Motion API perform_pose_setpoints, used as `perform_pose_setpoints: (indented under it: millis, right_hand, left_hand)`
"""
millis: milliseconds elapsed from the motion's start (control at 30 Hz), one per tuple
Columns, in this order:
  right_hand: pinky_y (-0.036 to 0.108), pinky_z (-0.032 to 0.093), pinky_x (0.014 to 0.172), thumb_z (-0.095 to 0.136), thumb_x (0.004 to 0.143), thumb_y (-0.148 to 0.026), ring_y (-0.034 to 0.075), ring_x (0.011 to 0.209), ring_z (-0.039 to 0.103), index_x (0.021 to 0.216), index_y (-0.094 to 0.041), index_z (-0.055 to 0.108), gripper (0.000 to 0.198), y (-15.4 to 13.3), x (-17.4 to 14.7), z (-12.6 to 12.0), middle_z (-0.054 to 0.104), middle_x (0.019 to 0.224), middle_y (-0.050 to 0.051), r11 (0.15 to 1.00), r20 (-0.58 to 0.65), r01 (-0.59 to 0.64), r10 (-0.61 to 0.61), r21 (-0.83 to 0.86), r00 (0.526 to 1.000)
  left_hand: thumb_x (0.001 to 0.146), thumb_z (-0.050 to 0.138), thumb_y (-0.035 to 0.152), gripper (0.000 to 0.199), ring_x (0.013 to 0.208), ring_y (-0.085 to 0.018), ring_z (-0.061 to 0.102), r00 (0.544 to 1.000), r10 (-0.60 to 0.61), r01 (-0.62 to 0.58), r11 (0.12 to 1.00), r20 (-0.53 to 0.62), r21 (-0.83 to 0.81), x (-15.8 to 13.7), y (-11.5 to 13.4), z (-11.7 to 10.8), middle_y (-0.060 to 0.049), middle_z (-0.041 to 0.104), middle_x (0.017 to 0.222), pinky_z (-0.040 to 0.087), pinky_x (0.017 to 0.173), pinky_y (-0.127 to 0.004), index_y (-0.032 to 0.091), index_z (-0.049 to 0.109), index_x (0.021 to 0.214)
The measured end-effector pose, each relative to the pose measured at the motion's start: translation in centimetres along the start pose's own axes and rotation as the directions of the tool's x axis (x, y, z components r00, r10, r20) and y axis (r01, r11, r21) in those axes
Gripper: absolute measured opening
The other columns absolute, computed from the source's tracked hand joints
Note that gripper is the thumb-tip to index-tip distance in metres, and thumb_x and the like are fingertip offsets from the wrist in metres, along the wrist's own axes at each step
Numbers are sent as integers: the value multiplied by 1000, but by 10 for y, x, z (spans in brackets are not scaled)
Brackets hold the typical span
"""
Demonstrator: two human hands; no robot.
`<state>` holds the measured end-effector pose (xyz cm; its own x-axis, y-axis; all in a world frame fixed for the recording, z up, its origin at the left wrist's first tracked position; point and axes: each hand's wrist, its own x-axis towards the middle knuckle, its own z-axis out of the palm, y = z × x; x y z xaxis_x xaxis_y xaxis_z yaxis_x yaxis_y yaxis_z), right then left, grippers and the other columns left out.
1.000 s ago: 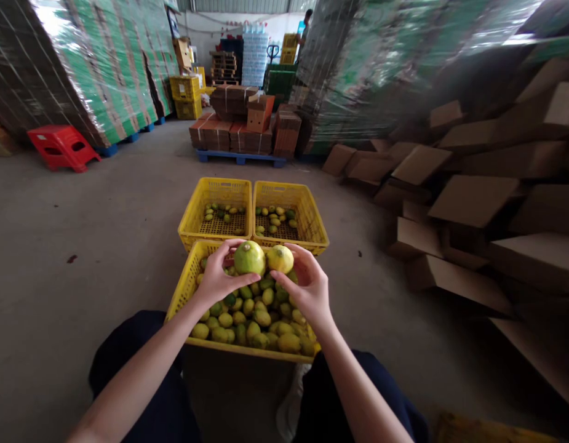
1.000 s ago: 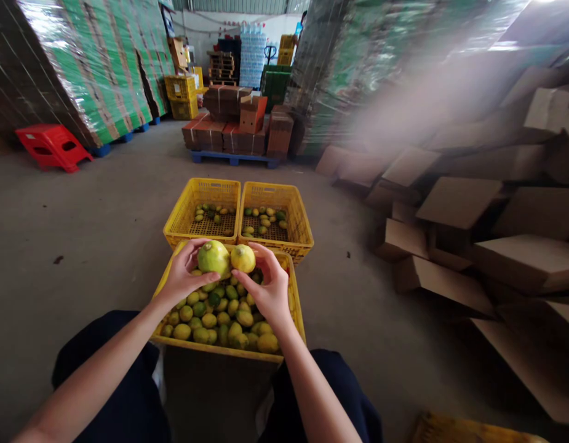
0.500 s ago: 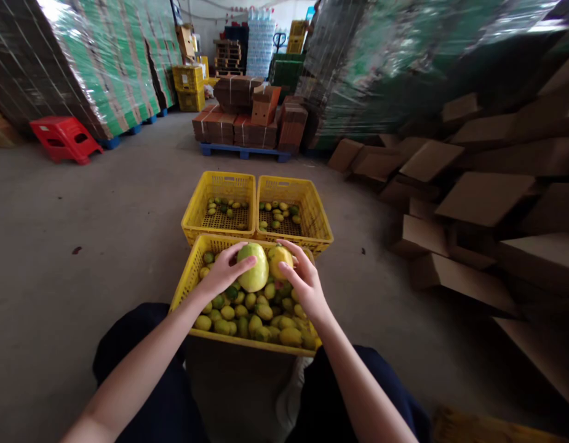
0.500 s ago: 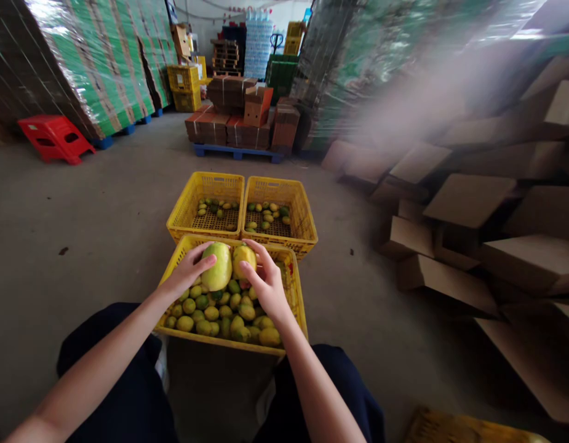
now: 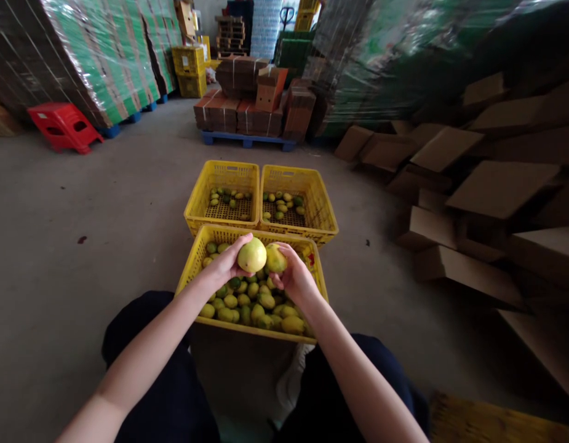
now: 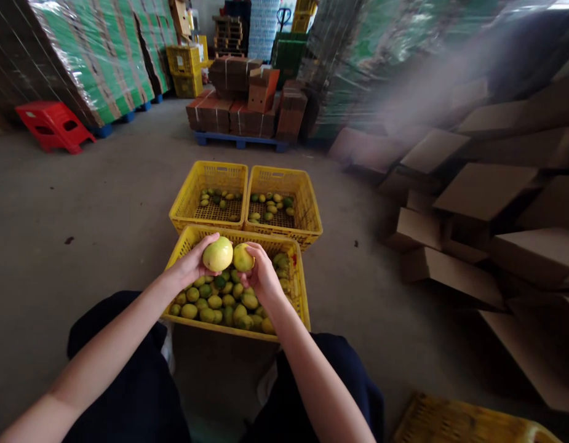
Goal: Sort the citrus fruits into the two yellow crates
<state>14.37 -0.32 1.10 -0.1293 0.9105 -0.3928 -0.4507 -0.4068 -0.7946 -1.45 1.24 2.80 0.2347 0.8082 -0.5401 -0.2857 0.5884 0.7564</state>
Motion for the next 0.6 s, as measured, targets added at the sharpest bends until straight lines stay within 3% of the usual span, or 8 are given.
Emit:
perform_pose_setpoints:
  millis: [133, 300, 400, 533, 600]
  right_hand:
    - [16, 24, 26, 60, 71, -36, 9, 31, 47, 79, -22, 51, 19, 1, 4, -2, 56, 48, -5, 988, -23, -132, 134, 81, 991]
    - [17, 24, 27, 56, 78, -39, 8, 30, 41, 69, -21, 50, 21, 3, 7, -6, 52, 41, -3, 962, -34, -248, 253, 115, 967]
    - [17, 26, 28, 56, 78, -40, 8, 31, 42, 71, -21, 51, 22, 4, 6, -7, 54, 43, -3, 965, -22, -237, 241, 114, 970]
    - [21, 46, 41, 58, 77, -33, 13, 42, 58, 88, -23, 52, 16, 0, 4, -6, 63, 57, -3, 980, 44, -185, 182, 70, 982]
    - [25, 53, 50, 59, 75, -27, 14, 50, 63, 100, -27, 50, 27, -1, 4, -7, 66, 67, -4, 992, 87, -116, 111, 47, 990]
  left_hand:
    - [76, 66, 53, 40, 52, -12, 58, 996, -81, 79, 993, -25, -86, 3, -4, 0, -4, 64, 65, 47, 41, -20, 15, 66, 89]
    - [77, 66, 52, 38, 48, -11, 57, 992, -127, 124, 985, -15, -123, 5, -6, 2, -3, 63, 64, 47, 39, -18, 16, 63, 86]
    - [80, 63, 51, 36, 45, -10, 55, 990, -142, 141, 982, 4, -129, 5, -5, 3, -3, 63, 62, 47, 38, -18, 15, 62, 86]
    - [84, 57, 51, 38, 45, -9, 54, 994, -107, 107, 989, 8, -97, 8, -5, 0, -3, 62, 63, 46, 39, -17, 14, 61, 87]
    - [84, 57, 51, 37, 51, -10, 56, 999, -40, 39, 998, -16, -46, 10, -6, -2, -3, 63, 69, 48, 43, -18, 15, 61, 92]
